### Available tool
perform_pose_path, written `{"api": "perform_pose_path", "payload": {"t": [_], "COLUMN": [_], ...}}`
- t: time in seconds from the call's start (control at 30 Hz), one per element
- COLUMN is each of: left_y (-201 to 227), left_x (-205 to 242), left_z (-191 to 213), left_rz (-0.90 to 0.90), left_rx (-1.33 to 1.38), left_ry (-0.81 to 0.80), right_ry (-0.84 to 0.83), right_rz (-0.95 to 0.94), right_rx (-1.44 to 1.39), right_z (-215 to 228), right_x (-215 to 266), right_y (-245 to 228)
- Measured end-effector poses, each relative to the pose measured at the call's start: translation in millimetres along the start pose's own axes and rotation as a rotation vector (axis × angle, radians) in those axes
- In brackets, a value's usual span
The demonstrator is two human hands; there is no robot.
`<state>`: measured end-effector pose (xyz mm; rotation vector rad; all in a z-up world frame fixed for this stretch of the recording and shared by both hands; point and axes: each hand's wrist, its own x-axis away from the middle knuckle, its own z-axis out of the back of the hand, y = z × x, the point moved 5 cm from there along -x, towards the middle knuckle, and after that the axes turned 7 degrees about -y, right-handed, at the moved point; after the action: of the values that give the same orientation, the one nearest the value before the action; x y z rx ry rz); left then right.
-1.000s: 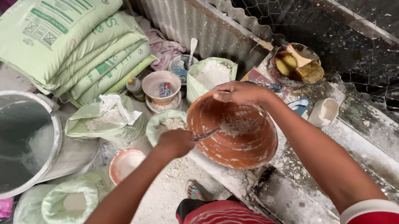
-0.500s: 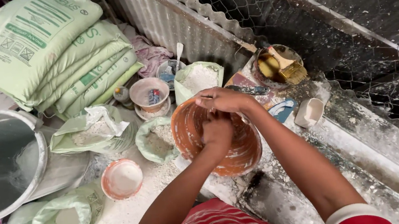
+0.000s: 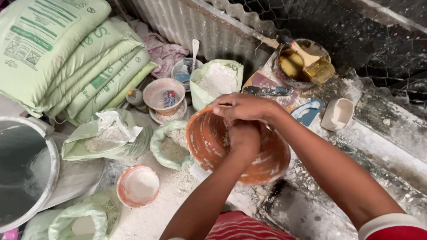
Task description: Cleaning a decorative trim mold with a brush and mixing plaster in a bowl.
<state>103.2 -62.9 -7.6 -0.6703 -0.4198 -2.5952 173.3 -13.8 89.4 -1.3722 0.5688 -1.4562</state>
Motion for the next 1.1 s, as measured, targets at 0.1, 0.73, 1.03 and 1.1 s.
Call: {"api": "perform_pose_path", "payload": {"t": [0.1,0.73,1.03,1.1], "left_y": [8,3,-21,-12], "left_x": [-14,1,9,17], "left_z": [-68,-6,-40,-3], "left_rz": [-0.007,-0.156,-0.191,-0.164], "left_rx": [-0.016,-0.033,-0.121,-0.084], "left_ry": [-0.063,0.238,-0.013,0.088], "right_ry": [-0.011,0.036,0.063,0.078], "right_rz": [-0.051,0.006,0.071,0.066], "right_rx": [0.095,-0.066,-0.001,-0.038], "right_z": [-5,0,-8,-9], "right_x": [3,13,20,17], "right_y": [-1,18,13,6]}}
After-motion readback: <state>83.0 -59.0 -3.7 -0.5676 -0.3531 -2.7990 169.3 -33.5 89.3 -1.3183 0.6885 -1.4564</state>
